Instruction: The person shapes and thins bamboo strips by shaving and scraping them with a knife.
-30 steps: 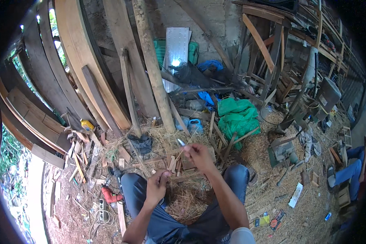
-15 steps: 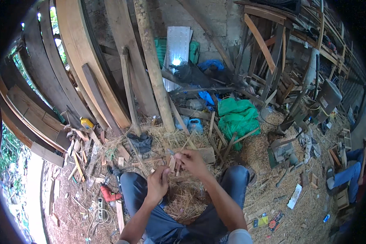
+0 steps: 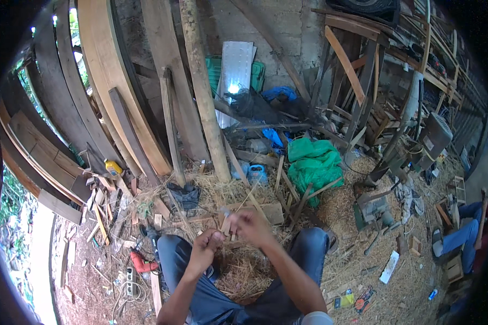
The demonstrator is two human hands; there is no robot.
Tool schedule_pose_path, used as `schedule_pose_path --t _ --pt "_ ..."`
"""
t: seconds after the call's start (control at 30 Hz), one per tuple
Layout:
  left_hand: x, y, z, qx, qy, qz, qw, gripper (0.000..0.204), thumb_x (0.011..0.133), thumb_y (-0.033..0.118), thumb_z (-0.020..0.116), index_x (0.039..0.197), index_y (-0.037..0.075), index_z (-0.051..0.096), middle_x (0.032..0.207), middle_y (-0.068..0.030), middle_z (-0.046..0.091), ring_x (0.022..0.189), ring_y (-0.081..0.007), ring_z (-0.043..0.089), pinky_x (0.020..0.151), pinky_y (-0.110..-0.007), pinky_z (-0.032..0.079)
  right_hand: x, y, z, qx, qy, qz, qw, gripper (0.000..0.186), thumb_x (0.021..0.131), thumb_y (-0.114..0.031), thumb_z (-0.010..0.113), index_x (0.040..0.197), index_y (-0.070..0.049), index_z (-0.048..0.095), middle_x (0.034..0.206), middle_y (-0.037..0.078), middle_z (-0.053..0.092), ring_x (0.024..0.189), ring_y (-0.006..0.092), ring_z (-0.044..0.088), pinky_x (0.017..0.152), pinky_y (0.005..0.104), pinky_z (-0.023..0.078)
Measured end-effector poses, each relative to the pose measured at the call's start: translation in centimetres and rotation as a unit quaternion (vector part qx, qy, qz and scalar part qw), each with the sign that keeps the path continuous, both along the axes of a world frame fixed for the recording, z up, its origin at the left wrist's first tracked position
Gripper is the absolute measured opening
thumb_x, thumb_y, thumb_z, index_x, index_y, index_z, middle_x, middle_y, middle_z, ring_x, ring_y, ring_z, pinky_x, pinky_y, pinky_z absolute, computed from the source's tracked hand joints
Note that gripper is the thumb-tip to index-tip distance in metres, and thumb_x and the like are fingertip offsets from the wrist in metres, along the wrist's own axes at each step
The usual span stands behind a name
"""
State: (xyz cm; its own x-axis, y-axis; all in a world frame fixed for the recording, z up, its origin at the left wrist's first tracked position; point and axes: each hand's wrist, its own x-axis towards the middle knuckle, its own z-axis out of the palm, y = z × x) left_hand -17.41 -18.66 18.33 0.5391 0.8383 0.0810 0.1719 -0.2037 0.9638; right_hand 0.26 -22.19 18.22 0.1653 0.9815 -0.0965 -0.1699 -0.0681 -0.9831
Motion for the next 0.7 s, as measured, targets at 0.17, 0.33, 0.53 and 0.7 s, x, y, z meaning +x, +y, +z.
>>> schedule_pose_path --t 0.17,0.33,0.53,0.7 --pt "-0.9 0.3 0.5 -0.198 -0.052 -0.046 0.978 0.023 0.097 0.020 0.049 0.085 0.003 0.058 0.069 0.0042 0.048 0.062 -0.0056 0.040 0.057 -0.021 0.033 1.3 0.0 -0.6 0.016 0.035 -0.040 0.998 0.022 0.093 -0.023 0.057 0.092 -0.002 0.064 0.068 -0.002 0.055 0.052 0.0028 0.042 0.045 0.0191 0.032" --pt "-1.9 0.6 1.0 -0.269 -0.081 -0.077 0.957 0.025 0.097 0.024 0.048 0.084 0.006 0.058 0.065 0.0050 0.043 0.059 -0.0042 0.034 0.053 -0.021 0.029 3.9 0.6 -0.3 -0.024 0.038 -0.106 0.993 0.019 0.091 -0.021 0.059 0.089 -0.003 0.065 0.064 -0.002 0.056 0.048 0.0037 0.043 0.041 0.0193 0.032" --pt "-2.0 0.9 0.5 -0.225 -0.046 -0.071 0.971 0.025 0.097 0.024 0.049 0.084 0.005 0.057 0.065 0.0053 0.043 0.059 -0.0042 0.034 0.053 -0.021 0.028 3.9 0.4 -1.0 -0.008 0.020 -0.057 0.998 0.019 0.087 -0.021 0.063 0.091 -0.003 0.067 0.063 -0.002 0.055 0.048 0.0044 0.043 0.042 0.0207 0.031" --pt "-3.3 0.8 0.8 -0.189 -0.046 -0.080 0.978 0.023 0.097 0.022 0.049 0.084 0.004 0.057 0.066 0.0048 0.044 0.058 -0.0044 0.035 0.053 -0.021 0.028 8.4 0.5 -0.7 -0.035 0.073 -0.177 0.981 0.022 0.088 -0.024 0.063 0.092 -0.003 0.066 0.066 -0.002 0.056 0.049 0.0040 0.041 0.042 0.0210 0.030"
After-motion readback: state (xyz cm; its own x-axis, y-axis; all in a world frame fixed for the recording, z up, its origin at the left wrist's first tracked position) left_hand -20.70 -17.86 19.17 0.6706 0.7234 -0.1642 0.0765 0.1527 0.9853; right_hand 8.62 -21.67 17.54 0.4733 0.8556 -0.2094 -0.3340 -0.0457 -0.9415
